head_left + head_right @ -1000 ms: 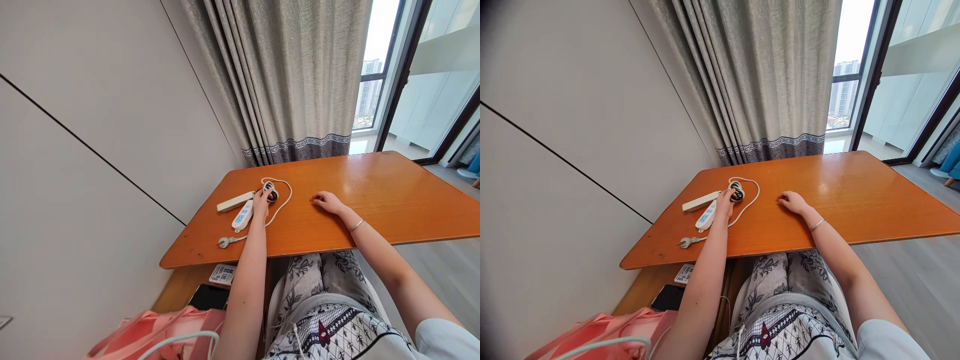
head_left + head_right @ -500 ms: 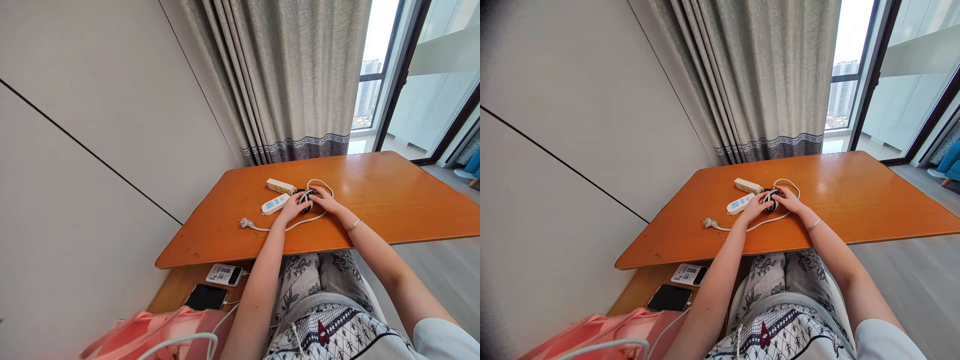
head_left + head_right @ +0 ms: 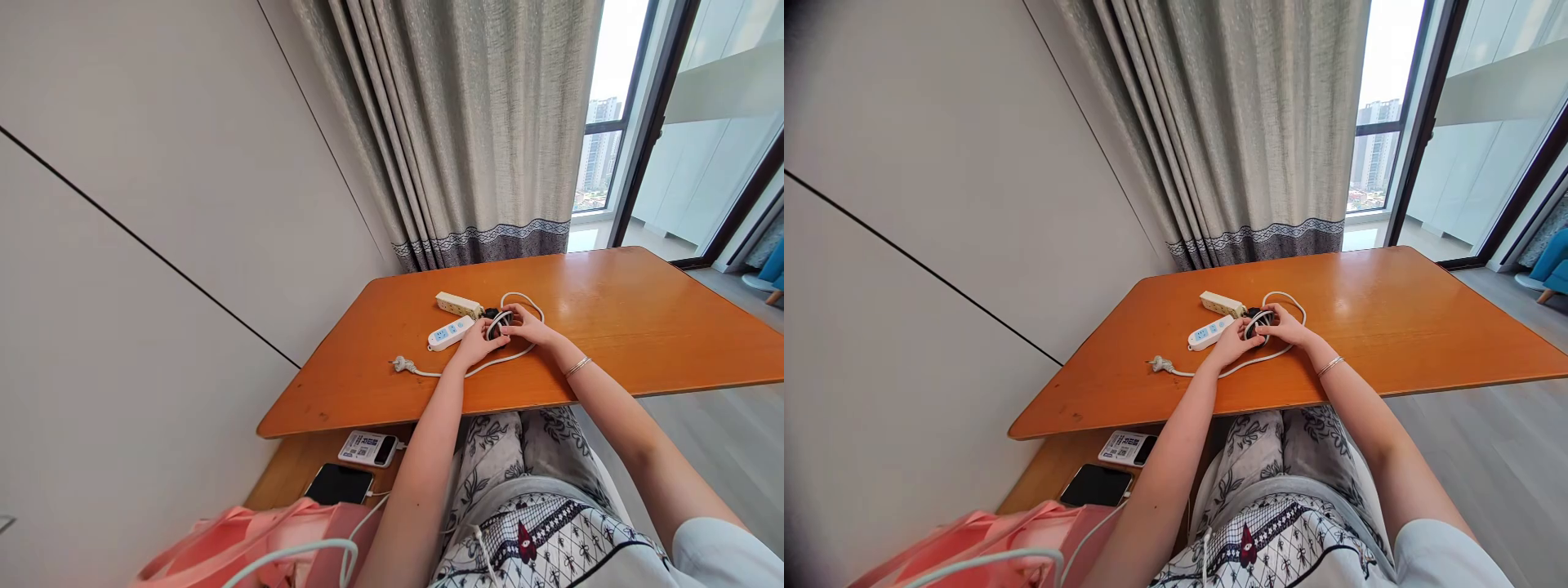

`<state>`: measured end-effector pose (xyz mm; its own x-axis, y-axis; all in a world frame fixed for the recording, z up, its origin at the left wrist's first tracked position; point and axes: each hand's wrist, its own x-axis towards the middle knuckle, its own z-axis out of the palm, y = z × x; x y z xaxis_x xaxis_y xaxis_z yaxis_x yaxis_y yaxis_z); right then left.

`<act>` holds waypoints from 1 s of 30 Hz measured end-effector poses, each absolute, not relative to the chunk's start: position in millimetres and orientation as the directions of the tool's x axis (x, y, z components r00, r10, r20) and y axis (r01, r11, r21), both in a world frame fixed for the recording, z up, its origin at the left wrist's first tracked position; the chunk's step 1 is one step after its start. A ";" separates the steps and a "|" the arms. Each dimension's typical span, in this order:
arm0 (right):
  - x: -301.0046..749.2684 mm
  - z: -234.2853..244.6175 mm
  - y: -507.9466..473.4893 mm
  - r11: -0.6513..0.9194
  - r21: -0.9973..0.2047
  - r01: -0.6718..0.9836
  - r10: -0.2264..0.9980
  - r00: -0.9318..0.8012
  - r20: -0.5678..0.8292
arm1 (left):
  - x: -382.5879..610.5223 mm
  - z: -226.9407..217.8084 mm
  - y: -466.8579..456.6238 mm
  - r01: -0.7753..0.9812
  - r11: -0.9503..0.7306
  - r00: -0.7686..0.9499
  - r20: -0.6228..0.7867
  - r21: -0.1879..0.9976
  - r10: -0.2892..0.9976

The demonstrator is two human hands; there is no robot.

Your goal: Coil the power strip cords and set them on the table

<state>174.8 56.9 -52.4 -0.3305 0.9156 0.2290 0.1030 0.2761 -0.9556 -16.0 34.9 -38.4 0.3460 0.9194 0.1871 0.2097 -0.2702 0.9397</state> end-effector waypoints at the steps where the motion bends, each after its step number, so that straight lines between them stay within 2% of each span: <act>1: 175.6 -52.2 56.5 0.277 -0.957 0.089 0.912 -0.338 0.233 | -16.1 -38.2 34.2 0.217 -0.280 0.348 0.194 0.935 0.917; 5: 178.2 -52.0 57.1 0.318 -0.942 0.109 0.907 -0.324 0.269 | -16.2 -38.6 33.5 0.256 -0.317 0.344 0.220 0.913 0.913; 12: 177.5 -49.9 56.4 0.410 -0.863 0.297 0.907 -0.231 0.351 | -15.1 -40.1 35.1 0.342 -0.360 0.278 0.272 0.868 0.921; 16: 172.5 -50.7 56.0 0.426 -0.836 0.345 0.905 -0.169 0.391 | -13.3 -37.5 32.1 0.404 -0.372 0.219 0.307 0.836 0.926; 20: 165.4 -53.2 59.2 0.435 -0.839 0.327 0.900 -0.126 0.418 | -10.5 -34.2 27.8 0.459 -0.406 0.192 0.358 0.790 0.914; 26: 161.1 -54.0 61.7 0.453 -0.850 0.268 0.891 -0.109 0.441 | -12.3 -31.8 28.2 0.574 -0.488 0.146 0.505 0.657 0.851; 30: 159.7 -54.6 59.1 0.427 -0.887 0.175 0.904 -0.114 0.413 | -15.4 -36.0 32.1 0.645 -0.450 0.084 0.528 0.617 0.845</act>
